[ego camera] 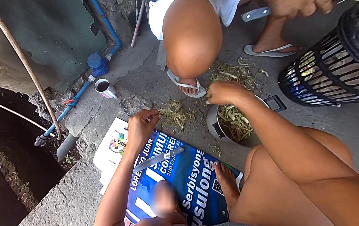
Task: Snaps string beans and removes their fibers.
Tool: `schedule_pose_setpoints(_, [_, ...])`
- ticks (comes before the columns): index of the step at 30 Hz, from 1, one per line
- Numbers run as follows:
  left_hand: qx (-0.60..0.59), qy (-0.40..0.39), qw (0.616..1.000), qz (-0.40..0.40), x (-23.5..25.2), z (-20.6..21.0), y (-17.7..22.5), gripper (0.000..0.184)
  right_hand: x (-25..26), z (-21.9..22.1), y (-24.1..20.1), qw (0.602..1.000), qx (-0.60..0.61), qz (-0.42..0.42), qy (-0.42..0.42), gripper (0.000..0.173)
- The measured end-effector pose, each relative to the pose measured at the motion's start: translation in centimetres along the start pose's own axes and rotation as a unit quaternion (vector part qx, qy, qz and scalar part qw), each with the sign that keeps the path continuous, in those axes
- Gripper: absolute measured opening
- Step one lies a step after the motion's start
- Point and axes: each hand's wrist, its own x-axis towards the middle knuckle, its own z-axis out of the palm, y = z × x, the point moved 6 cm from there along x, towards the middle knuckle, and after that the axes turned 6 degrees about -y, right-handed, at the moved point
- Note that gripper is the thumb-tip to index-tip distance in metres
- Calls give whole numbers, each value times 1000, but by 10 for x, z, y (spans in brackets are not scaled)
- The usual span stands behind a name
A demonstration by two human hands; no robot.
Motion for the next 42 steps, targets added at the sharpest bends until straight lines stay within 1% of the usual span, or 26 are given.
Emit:
schedule_pose_setpoints(1, [-1,1,1000,7,0,1,1,11,-4,0,-15,995,30,-87,35,18])
schedule_pose_setpoints(2, [-2,2,1000,13,1,1,3,11,-13,-2,-33,978,81,-181,71,17])
schedule_pose_setpoints(3, [-2,2,1000,16,1,1,5,11,-24,-3,-52,950,135,-261,106,19])
schedule_pose_setpoints(4, [-1,2,1000,20,1,1,8,11,-35,-4,-69,918,176,-323,145,19])
schedule_pose_setpoints(5, [0,3,1000,26,0,1,10,11,-46,-3,-84,891,193,-368,184,20])
schedule_pose_setpoints(6, [1,3,999,32,0,1,13,11,-54,-2,-95,875,187,-392,214,21])
schedule_pose_setpoints(7, [3,5,999,39,-1,1,15,11,-60,0,-102,870,169,-401,231,21])
schedule_pose_setpoints(9, [6,10,999,49,-3,0,20,11,-63,3,-109,872,132,-403,246,19])
schedule_pose_setpoints(11, [8,14,998,55,-5,-1,23,11,-62,5,-110,873,126,-406,239,15])
schedule_pose_setpoints(15, [6,13,998,67,-7,-1,28,10,-60,6,-107,865,159,-416,232,13])
schedule_pose_setpoints(20, [-6,20,997,74,-7,-2,30,10,-56,8,-106,869,178,-413,206,13])
schedule_pose_setpoints(22, [-10,29,996,78,-7,-3,31,10,-55,10,-107,873,203,-402,188,15])
schedule_pose_setpoints(25, [-31,51,994,86,-7,-4,31,11,-53,13,-108,870,291,-370,145,15])
schedule_pose_setpoints(27, [-43,71,992,97,-8,-5,30,11,-50,18,-108,848,380,-352,114,15])
schedule_pose_setpoints(31, [-57,112,986,113,-9,-4,30,11,-47,31,-110,765,570,-298,41,14])
schedule_pose_setpoints(34, [-58,139,980,130,-10,-2,29,11,-45,39,-113,711,652,-262,-5,15])
schedule_pose_setpoints(36, [-69,152,976,142,-11,0,28,10,-44,40,-114,696,674,-246,-19,15])
schedule_pose_setpoints(37, [-85,155,974,144,-11,1,27,10,-44,40,-114,700,669,-250,-15,15])
schedule_pose_setpoints(39, [-151,149,969,130,-10,3,22,10,-47,37,-114,725,634,-268,9,14])
schedule_pose_setpoints(41, [-240,128,958,89,-8,6,14,10,-49,34,-114,750,598,-283,25,12])
schedule_pose_setpoints(42, [-281,117,950,62,-7,8,10,11,-48,34,-115,755,589,-285,28,12])
